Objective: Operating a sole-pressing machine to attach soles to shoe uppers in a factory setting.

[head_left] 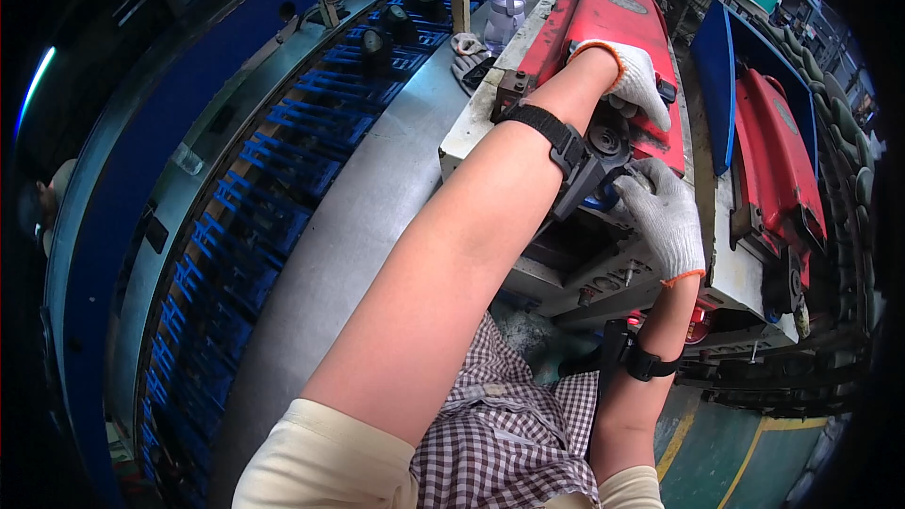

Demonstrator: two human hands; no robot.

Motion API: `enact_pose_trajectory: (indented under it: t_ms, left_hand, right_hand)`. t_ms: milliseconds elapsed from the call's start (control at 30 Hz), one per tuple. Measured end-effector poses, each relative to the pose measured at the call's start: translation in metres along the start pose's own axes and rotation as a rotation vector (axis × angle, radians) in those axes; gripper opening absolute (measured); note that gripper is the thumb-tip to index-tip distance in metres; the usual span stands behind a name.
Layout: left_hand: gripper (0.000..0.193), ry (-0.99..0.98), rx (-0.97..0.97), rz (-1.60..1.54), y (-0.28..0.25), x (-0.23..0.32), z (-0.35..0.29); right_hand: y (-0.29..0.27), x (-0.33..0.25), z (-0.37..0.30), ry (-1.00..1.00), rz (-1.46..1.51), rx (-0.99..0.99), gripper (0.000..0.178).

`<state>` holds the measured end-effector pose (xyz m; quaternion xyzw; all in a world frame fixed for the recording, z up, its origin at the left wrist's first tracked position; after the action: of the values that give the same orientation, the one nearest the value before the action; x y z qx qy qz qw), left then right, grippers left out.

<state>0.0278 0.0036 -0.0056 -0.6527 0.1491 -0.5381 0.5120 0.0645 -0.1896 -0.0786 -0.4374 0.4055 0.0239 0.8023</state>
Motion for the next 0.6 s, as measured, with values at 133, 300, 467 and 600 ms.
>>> enact_pose_trajectory:
  t_ms: [133,300,467,600]
  left_hand:
    - [0.052,0.001,0.005,-0.007,0.0,-0.0008,0.0003]
    - [0.052,-0.002,-0.004,0.003,0.0002,-0.0008,0.0007]
    - [0.053,0.0,-0.007,0.02,0.0006,-0.0029,0.0034]
    - [0.055,0.002,-0.019,0.028,0.0004,-0.0025,0.0032]
  right_hand:
    - [0.0012,0.0016,0.0001,-0.017,-0.008,0.023,0.046]
    - [-0.001,-0.0033,-0.0015,-0.005,-0.014,0.013,0.045]
    - [-0.0013,-0.0056,-0.0019,0.008,-0.007,-0.005,0.044]
    - [-0.0003,-0.0028,-0.001,0.003,0.01,-0.008,0.044]
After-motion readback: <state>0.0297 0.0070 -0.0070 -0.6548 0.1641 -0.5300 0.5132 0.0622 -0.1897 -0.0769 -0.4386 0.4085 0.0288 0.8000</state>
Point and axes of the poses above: each hand's wrist, its own z-axis towards the middle knuckle, its own y-axis out of the palm, x = y × z, the point moved 3 cm from there along z, towards the middle knuckle, and after that the axes turned 14 degrees about x, right-handed, at the moved point
